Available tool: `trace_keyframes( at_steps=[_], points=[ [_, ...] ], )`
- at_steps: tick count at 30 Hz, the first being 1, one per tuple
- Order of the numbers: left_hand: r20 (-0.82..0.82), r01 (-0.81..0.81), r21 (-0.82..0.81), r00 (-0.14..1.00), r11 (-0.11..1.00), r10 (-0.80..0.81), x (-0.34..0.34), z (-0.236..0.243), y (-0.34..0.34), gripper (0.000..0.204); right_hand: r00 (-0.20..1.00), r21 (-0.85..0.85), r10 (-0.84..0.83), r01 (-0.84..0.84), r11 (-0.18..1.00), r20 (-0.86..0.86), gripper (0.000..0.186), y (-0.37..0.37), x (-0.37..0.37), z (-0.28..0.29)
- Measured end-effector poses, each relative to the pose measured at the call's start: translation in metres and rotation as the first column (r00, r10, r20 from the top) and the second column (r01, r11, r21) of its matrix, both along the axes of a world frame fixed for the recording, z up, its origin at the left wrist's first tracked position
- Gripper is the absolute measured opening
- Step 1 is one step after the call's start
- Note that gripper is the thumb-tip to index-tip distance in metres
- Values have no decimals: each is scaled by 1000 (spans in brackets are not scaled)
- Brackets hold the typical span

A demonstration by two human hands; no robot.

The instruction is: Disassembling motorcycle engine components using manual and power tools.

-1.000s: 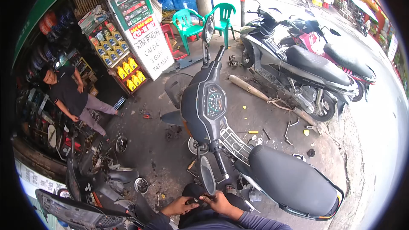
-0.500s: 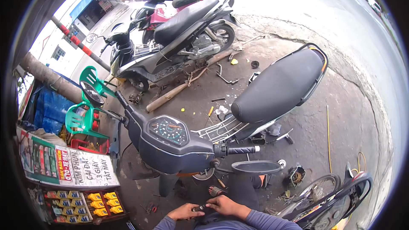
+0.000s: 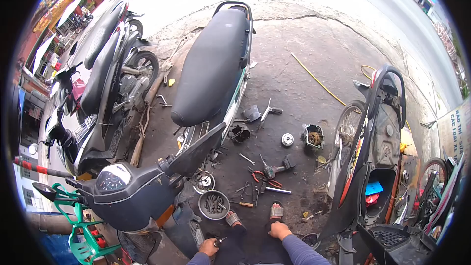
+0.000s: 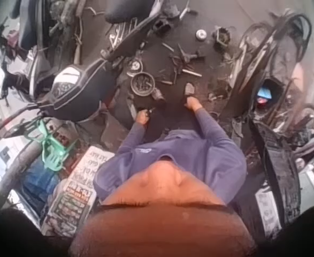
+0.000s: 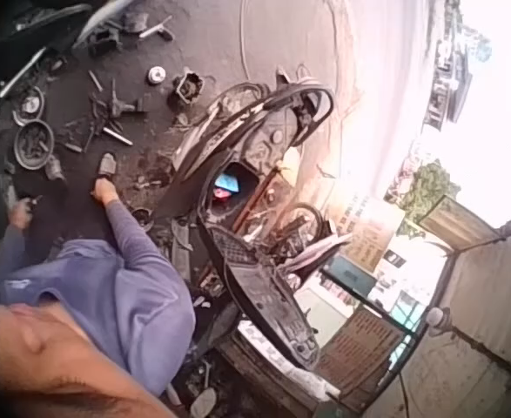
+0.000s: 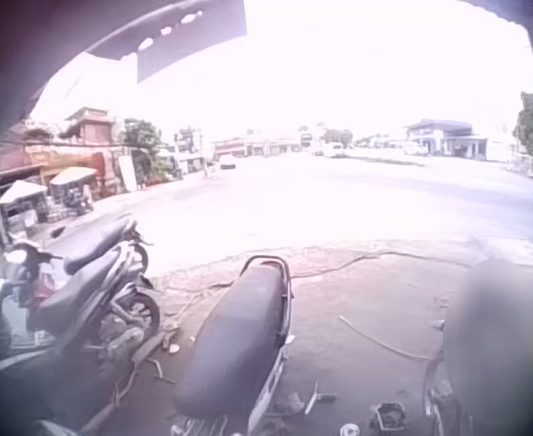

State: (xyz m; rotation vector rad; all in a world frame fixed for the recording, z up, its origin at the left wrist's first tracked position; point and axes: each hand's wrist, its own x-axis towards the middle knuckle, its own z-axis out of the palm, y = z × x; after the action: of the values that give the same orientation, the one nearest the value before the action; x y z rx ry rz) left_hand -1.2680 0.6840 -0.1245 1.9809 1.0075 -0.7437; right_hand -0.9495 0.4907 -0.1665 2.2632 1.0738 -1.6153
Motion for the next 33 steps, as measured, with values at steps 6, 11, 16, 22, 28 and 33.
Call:
trace_keyframes(
  at_steps=[6,11,16,22,28,33],
  points=[
    [167,46,77,984,996,-59,10,-16,5,26,745,261,417,-326,909,-520,30,-1,-26,28],
    [91,118,-408,992,905,-89,47,7,19,15,592,208,103,112,972,-799,32,12,46,-52],
    [324,242,-335,937,911,-130,160,-141,45,24,996,124,-91,93,988,-18,40,60,158,-276],
    [361,-480,-764,236,431,902,299,-388,95,16,478,347,-26,674,652,-878,64,165,112,-399],
    [441,-375,-829,20,416,897,340,-466,172,19,726,564,-286,674,477,-626,51,269,109,-430],
    [233,-238,-957,-281,168,931,341,-477,226,24,823,803,-289,555,219,-490,57,318,105,-432]
  ],
)
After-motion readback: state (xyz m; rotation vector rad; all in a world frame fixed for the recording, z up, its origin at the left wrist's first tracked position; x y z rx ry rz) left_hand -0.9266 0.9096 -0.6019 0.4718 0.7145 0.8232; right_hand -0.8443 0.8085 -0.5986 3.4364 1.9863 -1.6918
